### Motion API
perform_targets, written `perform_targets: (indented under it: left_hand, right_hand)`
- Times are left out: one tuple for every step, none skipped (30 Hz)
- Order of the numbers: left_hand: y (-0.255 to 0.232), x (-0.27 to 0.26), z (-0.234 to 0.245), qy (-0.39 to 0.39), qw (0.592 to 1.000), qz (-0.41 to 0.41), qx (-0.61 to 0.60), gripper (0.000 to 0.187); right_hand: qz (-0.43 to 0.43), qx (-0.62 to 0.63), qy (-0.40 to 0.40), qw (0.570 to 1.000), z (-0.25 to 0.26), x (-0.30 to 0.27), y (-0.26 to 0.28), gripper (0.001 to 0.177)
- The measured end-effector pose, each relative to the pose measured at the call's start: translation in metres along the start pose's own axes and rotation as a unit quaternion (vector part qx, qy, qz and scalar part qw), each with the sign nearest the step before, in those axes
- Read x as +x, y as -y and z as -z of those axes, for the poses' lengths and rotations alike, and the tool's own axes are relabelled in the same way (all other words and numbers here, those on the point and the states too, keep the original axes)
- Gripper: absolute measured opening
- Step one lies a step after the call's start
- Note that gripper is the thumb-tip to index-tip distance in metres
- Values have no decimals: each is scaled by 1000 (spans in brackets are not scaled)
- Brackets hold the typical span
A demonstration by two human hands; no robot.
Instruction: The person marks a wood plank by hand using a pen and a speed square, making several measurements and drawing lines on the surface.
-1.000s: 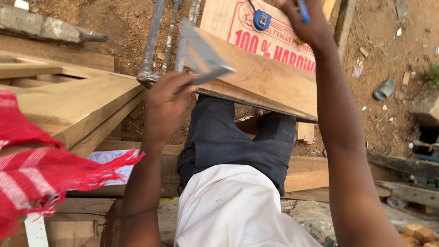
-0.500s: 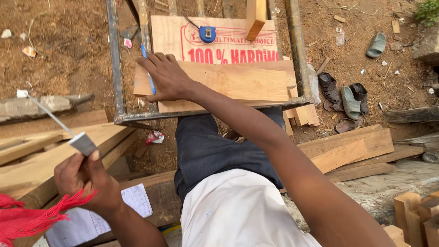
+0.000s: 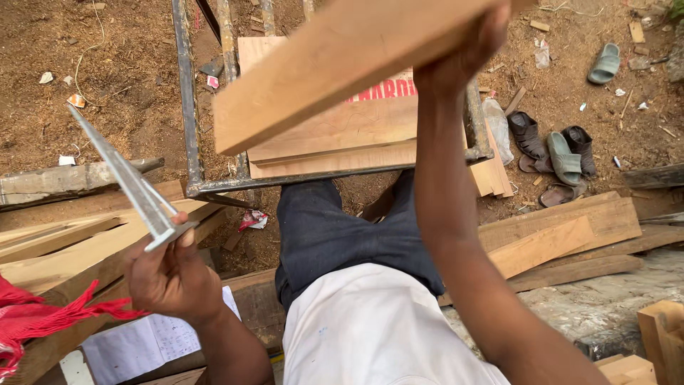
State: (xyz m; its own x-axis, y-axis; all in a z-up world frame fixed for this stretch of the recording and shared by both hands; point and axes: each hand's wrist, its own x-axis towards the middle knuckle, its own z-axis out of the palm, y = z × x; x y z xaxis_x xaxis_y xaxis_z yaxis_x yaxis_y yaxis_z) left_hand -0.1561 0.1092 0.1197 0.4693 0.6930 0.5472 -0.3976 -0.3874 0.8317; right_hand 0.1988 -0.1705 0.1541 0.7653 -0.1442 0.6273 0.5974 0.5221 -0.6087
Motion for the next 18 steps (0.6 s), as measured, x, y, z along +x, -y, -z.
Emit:
perform_targets:
  left_hand:
    - [1, 0, -2, 9, 1000, -4, 23, 18]
    - [3, 0, -3, 17, 999, -8, 45, 19]
    - [5, -2, -5, 27, 997, -10, 67, 20]
    - [9, -3, -8, 38, 999, -11, 31, 20]
    - [14, -4, -12, 53, 999, -8, -7, 21]
    - [17, -7, -15, 68, 997, -5, -45, 22]
    - [20, -8, -18, 72, 997, -8, -12, 23]
    - [21, -10, -23, 75, 997, -12, 21, 23]
    - [22, -12, -28, 82, 995, -14, 53, 24]
    - [23, -14, -34, 96, 995, -13, 38, 23]
    - [23, -16, -41, 109, 994, -11, 22, 23]
    - [23, -18, -49, 123, 992, -9, 6, 22]
    - [24, -22, -61, 123, 992, 2, -24, 20]
    - [24, -29, -76, 124, 991, 13, -55, 18]
    - [23, -35, -89, 125, 988, 26, -84, 17]
    - [21, -41, -100, 124, 981, 68, -132, 22]
    - [20, -48, -116, 121, 970, 109, -180, 27]
    - [21, -55, -132, 116, 955, 149, -228, 32]
  right_hand:
    - [1, 35, -30, 999, 12, -19, 4, 76]
    - [2, 68, -57, 996, 25, -37, 7, 75]
    - [-1, 99, -94, 991, 40, -55, 10, 77]
    - [-8, 79, -127, 989, 58, -67, 9, 78]
    - [-15, 57, -164, 985, 79, -85, 10, 79]
    - [-22, 34, -200, 979, 101, -101, 9, 81]
    - [-15, 12, -202, 979, 122, -112, 4, 75]
    - [-9, -9, -204, 979, 142, -122, 0, 69]
    - [-2, -33, -208, 978, 162, -131, -1, 64]
    - [4, -113, -198, 974, 178, -141, -3, 60]
    - [10, -193, -186, 963, 190, -151, -4, 57]
    - [15, -272, -174, 946, 200, -158, -2, 55]
    - [6, -320, -155, 935, 210, -160, 1, 48]
    - [-4, -367, -137, 920, 218, -161, 6, 43]
    - [-17, -413, -119, 903, 223, -164, 12, 37]
    - [-28, -441, -96, 892, 224, -170, 16, 34]
    - [-37, -468, -72, 880, 223, -174, 20, 32]
    - [-46, -495, -48, 866, 220, -176, 23, 32]
